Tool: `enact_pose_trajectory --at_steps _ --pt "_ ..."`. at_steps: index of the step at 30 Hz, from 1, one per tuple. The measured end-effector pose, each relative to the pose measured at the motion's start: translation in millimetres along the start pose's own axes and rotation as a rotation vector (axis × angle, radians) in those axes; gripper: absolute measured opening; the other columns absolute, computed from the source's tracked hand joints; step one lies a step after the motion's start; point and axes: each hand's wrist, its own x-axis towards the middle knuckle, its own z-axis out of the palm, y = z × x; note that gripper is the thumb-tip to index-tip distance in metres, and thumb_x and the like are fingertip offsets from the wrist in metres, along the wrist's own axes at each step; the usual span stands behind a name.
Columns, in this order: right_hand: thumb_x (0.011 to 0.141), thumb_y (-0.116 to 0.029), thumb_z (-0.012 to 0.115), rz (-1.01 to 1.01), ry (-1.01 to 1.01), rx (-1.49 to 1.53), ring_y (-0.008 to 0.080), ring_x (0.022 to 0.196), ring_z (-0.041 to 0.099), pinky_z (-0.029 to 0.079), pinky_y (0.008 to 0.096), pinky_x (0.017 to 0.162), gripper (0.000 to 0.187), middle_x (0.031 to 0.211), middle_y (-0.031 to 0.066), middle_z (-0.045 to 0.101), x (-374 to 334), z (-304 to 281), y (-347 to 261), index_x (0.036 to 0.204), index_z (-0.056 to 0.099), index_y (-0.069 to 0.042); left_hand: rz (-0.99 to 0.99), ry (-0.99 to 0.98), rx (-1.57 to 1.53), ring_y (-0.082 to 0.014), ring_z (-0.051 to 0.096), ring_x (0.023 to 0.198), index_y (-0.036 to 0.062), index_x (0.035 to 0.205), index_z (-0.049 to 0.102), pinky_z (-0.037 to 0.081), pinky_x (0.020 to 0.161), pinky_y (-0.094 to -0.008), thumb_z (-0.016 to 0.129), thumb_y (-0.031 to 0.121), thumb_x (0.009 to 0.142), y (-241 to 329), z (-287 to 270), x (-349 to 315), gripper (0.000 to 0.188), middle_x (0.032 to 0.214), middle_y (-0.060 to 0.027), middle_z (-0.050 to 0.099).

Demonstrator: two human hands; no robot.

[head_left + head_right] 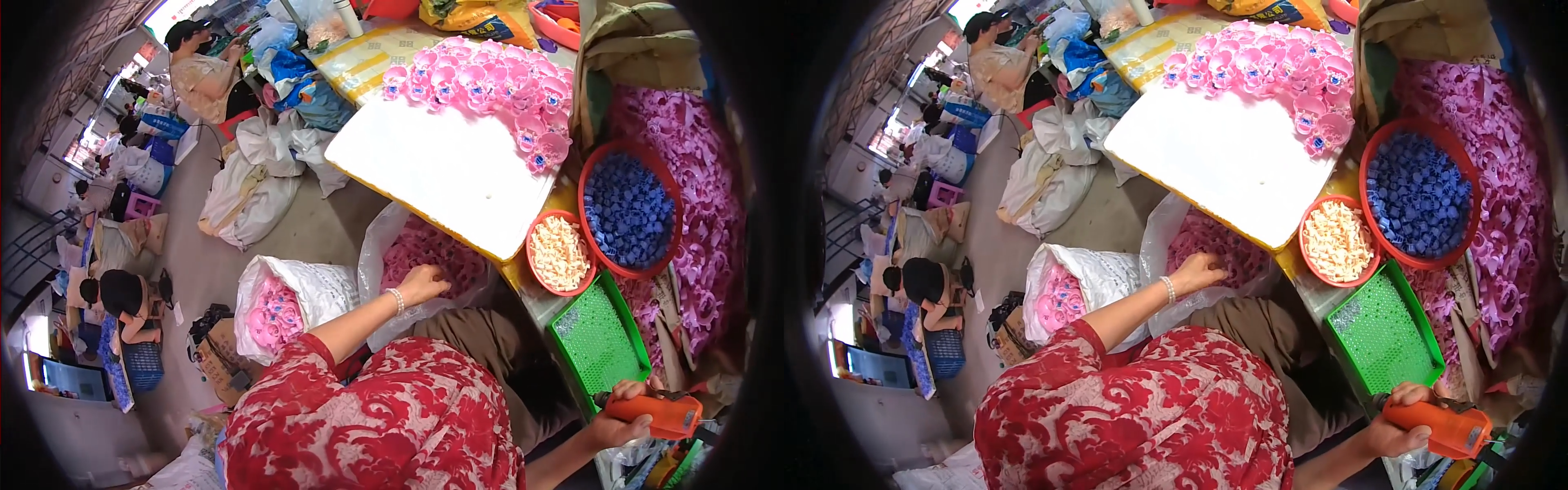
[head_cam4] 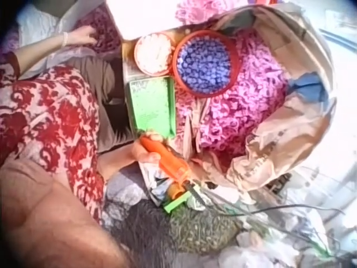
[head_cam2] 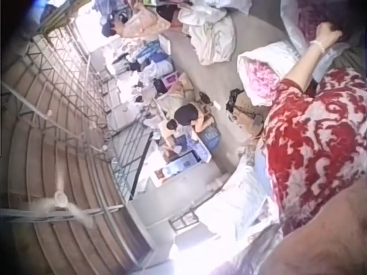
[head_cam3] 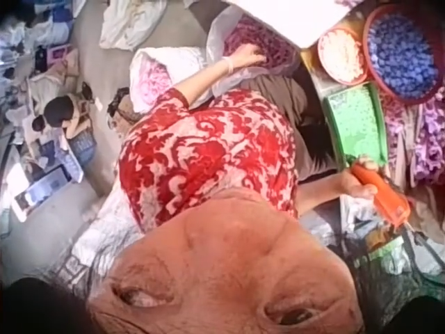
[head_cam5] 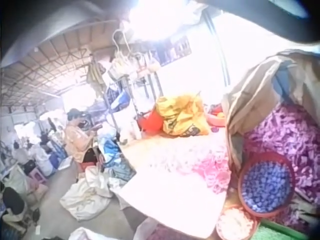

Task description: The recorder is manually assembling pink plastic toy frames by gluing and attaching small decorative accessories.

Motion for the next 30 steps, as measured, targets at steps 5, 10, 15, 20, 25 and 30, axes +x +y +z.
enact_pose_trajectory --at_steps 5,10,15,20,25,30 --pt "0.083 -0.053 0.053 -0.013 0.009 -0.034 0.0152 0.06 0.04 0.035 0.0274 0.058 0.072 0.07 0.0074 0.043 -3 -5 0 0.119 0.036 0.007 0.071 -0.045 0.312 -0.0369 0.06 0.087 0.0002 0.1 0.06 0.048 0.077 -0.0412 0.058 0.025 0.074 -44 36 29 0.036 0.095 -0.0234 0.061" --pt "0.083 -0.052 0.054 0.041 0.052 -0.023 0.016 0.062 0.04 0.035 0.0274 0.059 0.071 0.07 0.0079 0.042 -11 3 0 0.12 0.033 0.005 0.613 0.275 0.917 -0.0414 0.035 0.123 0.0099 0.131 0.038 0.036 0.095 -0.0528 0.049 0.03 0.083 -112 95 67 0.053 0.137 -0.022 0.032" --pt "0.081 -0.053 0.054 0.051 0.007 0.084 0.0167 0.064 0.04 0.034 0.0304 0.059 0.069 0.087 0.01 0.043 -4 11 -2 0.119 0.035 0.001 0.483 -0.07 0.926 -0.0397 0.028 0.129 0.0045 0.13 0.04 0.04 0.094 -0.0495 0.05 0.025 0.082 -78 97 71 0.053 0.14 -0.0183 0.03" --pt "0.08 -0.057 0.053 0.03 0.073 -0.115 0.0156 0.06 0.04 0.033 0.0295 0.061 0.071 0.066 0.005 0.041 -5 27 -13 0.113 0.04 0.003 0.573 -0.044 0.873 -0.041 0.033 0.124 0.0098 0.132 0.039 0.041 0.093 -0.0501 0.052 0.019 0.079 -109 102 81 0.056 0.135 -0.0182 0.036" --pt "0.08 -0.057 0.054 0.043 0.074 -0.109 0.0157 0.06 0.04 0.033 0.0299 0.062 0.07 0.067 0.0058 0.042 -11 16 -15 0.114 0.04 0.003 0.431 -0.376 1.153 -0.0329 0.043 0.12 0.025 0.13 0.044 0.037 0.099 -0.0458 0.056 0.02 0.077 -84 60 95 0.054 0.134 -0.0064 0.042" --pt "0.08 -0.057 0.054 0.043 0.103 -0.191 0.0157 0.06 0.041 0.035 0.0304 0.063 0.07 0.069 0.0067 0.045 -18 15 -24 0.114 0.041 0.003 0.375 -0.427 0.821 -0.0319 0.039 0.123 0.037 0.122 0.052 0.032 0.102 -0.0445 0.062 0.027 0.077 -168 50 135 0.047 0.135 0.0021 0.043"
